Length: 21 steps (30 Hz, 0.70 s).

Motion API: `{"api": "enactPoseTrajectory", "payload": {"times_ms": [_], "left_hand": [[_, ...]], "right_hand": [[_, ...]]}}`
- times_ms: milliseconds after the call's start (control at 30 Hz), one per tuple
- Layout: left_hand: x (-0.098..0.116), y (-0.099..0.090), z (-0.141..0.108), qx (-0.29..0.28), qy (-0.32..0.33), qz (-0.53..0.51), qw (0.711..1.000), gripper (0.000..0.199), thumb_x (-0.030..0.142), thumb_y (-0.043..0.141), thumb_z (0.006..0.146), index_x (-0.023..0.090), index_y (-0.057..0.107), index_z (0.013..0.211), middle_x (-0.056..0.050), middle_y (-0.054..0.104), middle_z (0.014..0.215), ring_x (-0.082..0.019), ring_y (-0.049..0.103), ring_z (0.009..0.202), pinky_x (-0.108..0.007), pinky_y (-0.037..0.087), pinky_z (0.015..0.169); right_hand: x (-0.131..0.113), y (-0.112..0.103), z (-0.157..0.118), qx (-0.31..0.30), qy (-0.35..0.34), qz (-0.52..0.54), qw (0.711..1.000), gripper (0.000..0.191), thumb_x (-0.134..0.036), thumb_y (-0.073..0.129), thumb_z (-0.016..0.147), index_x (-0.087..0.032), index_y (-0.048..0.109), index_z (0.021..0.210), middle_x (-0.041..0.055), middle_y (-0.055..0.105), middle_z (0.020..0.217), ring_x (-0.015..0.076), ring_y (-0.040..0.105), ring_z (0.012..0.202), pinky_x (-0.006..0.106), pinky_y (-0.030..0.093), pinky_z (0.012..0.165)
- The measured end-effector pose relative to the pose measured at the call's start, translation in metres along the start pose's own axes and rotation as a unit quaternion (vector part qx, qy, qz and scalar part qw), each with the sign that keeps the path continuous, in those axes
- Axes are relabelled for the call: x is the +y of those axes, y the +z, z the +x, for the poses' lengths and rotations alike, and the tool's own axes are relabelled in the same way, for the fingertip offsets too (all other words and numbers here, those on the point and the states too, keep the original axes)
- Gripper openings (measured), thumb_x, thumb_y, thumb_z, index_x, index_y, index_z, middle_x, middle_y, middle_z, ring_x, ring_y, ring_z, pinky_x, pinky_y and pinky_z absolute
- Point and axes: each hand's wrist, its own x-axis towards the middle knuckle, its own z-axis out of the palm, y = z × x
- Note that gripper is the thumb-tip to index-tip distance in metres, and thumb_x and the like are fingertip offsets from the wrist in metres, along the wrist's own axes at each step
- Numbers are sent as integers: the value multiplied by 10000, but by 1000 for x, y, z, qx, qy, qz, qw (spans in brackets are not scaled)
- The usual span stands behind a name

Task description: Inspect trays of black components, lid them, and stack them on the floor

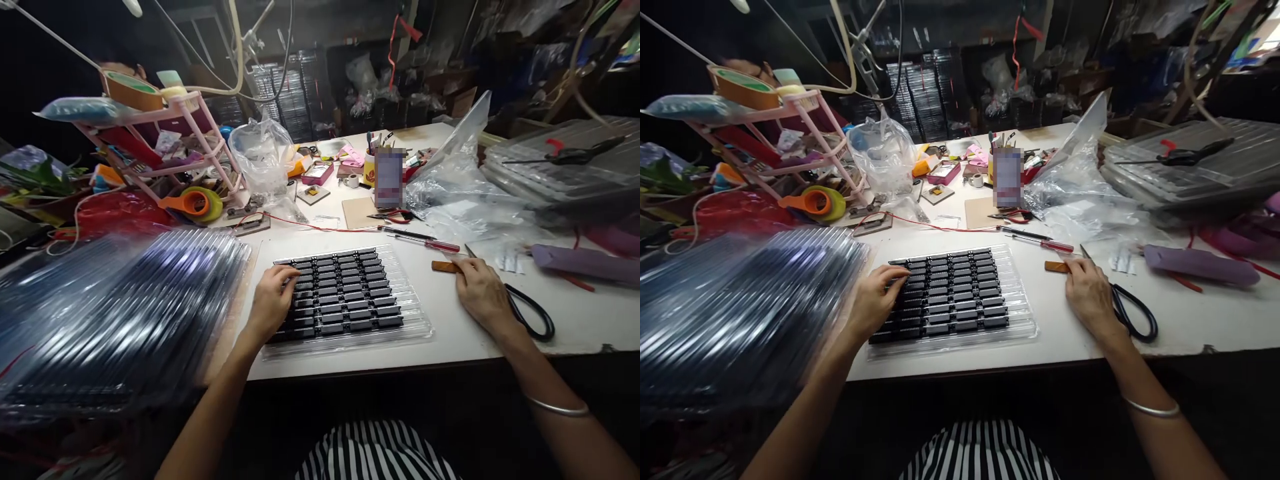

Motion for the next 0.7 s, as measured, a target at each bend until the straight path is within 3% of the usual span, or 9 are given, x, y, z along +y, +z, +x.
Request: {"api": "enactPoseTrajectory", "payload": {"times_ms": [167, 333, 567, 667, 700], "left_hand": [[-3, 35, 42, -92, 68, 67, 991, 133, 231, 565, 782, 226, 696, 806, -75, 618, 882, -252, 536, 911, -404, 436, 854], [-8, 47, 56, -128, 96, 113, 981, 111, 237, 559, 781, 219, 668, 770, -78, 578, 834, -264, 503, 867, -429, 423, 818], [-1, 37, 62, -132, 91, 125, 979, 86, 258, 499, 793, 221, 571, 764, -83, 615, 880, -259, 556, 865, -417, 452, 803], [8, 17, 49, -88, 39, 101, 990, 171, 345, 425, 854, 218, 534, 889, -70, 637, 806, -254, 615, 772, -411, 495, 720], [10, 9, 41, -59, -14, 59, 996, 202, 412, 489, 827, 228, 527, 902, -46, 650, 790, -246, 634, 752, -394, 509, 707]], "right_hand": [[-3, -3, -2, 70, -1, 84, 994, 386, -211, 420, 847, -105, 626, 1157, 182, 570, 1144, 325, 582, 1022, 475, 492, 891], [0, -3, 1, 119, 6, 116, 986, 339, -200, 420, 866, -106, 645, 1101, 163, 574, 1122, 276, 601, 1014, 408, 519, 891], [2, -11, 2, 181, 19, 144, 973, 292, -157, 394, 881, -153, 653, 1015, 128, 610, 1019, 242, 612, 968, 397, 521, 863], [11, -19, -6, 195, 48, 124, 972, 275, -166, 405, 884, -157, 643, 1020, 125, 615, 1012, 246, 601, 967, 406, 497, 876], [15, -21, -11, 193, 59, 113, 973, 262, -175, 415, 883, -157, 645, 1006, 121, 620, 989, 249, 602, 949, 408, 494, 868]]}}
